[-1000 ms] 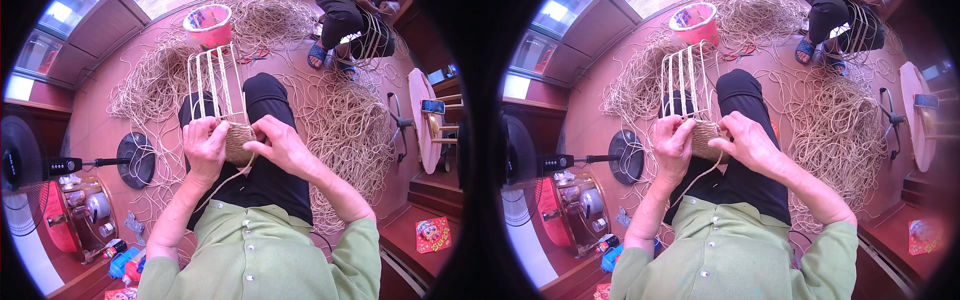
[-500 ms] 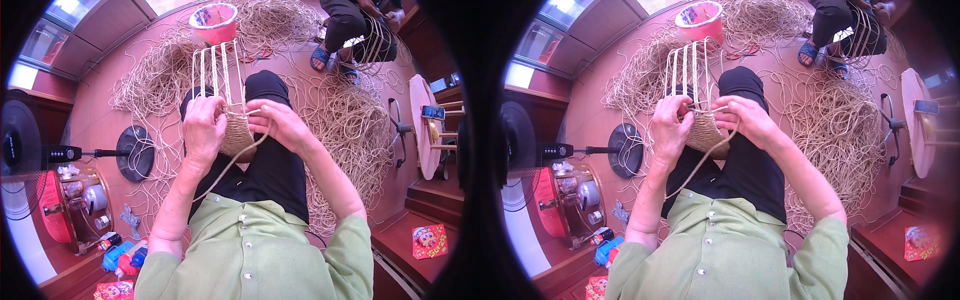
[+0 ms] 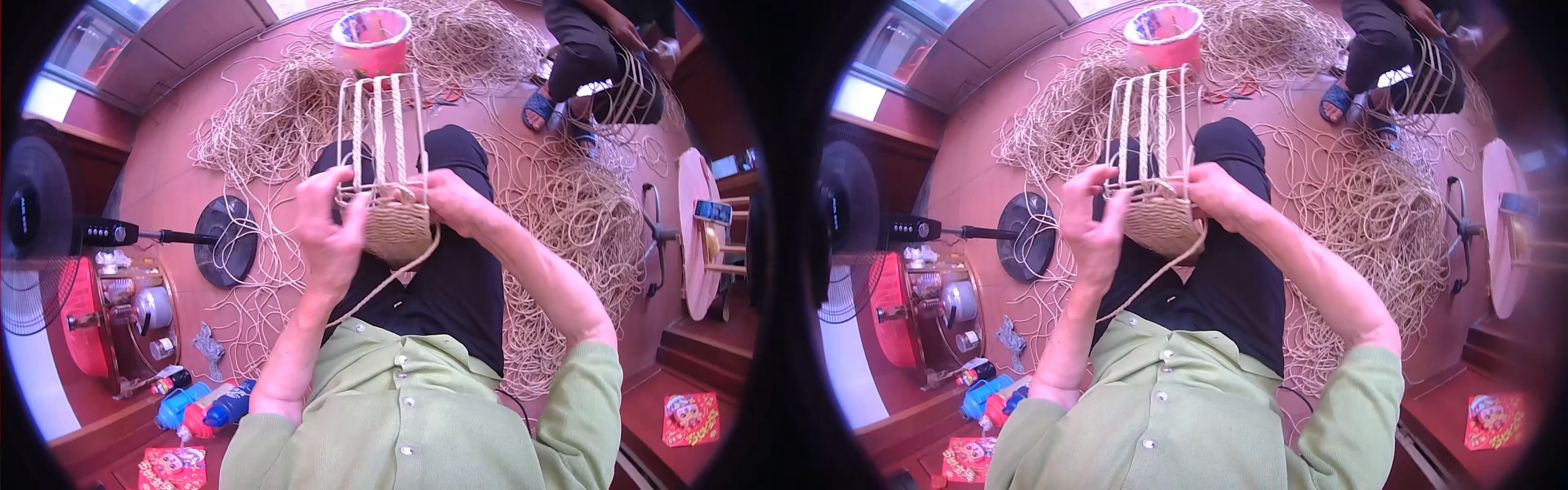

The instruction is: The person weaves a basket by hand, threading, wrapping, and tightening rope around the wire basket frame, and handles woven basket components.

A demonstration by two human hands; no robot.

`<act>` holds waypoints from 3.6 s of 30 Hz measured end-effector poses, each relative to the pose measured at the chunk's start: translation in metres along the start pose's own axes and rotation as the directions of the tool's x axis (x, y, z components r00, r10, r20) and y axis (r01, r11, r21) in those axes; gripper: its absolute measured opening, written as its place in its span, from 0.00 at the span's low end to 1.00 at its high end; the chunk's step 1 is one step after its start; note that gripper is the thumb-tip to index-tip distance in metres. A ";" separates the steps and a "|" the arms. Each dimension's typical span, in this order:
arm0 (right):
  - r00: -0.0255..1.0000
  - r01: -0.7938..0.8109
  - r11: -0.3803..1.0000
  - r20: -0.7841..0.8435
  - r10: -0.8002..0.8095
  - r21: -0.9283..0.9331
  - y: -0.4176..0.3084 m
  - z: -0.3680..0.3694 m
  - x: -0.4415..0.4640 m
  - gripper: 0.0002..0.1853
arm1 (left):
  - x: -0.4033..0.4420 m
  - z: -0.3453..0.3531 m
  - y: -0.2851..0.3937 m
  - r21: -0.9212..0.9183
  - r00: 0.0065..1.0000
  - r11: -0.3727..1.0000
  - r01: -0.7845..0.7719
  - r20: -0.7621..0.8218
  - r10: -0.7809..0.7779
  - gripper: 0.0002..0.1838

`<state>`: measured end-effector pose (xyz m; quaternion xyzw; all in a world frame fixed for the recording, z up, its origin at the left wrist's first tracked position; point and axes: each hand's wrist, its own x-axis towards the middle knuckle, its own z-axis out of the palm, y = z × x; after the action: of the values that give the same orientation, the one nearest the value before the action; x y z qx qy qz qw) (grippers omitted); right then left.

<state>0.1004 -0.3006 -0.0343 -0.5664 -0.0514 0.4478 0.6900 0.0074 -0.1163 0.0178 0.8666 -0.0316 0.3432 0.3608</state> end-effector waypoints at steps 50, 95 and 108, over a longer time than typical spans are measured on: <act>0.610 0.511 0.832 -0.591 -0.528 -0.216 0.061 -0.006 -0.075 0.24 | -0.050 0.027 0.007 0.231 0.985 0.959 -0.166 0.085 0.150 0.14; 0.613 0.564 0.825 -0.651 -0.448 -0.037 0.025 -0.028 -0.033 0.24 | -0.003 0.026 -0.027 -0.758 0.692 0.232 0.610 0.366 -0.622 0.08; 0.627 0.587 0.809 -0.611 -0.483 -0.036 0.029 -0.031 -0.027 0.23 | 0.006 0.022 -0.015 -0.065 0.973 0.975 0.214 -0.079 -0.218 0.12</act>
<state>0.0858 -0.3425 -0.0574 -0.5757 0.0381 0.0241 0.8164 0.0287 -0.1186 0.0013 0.8390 0.0686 0.3375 0.4213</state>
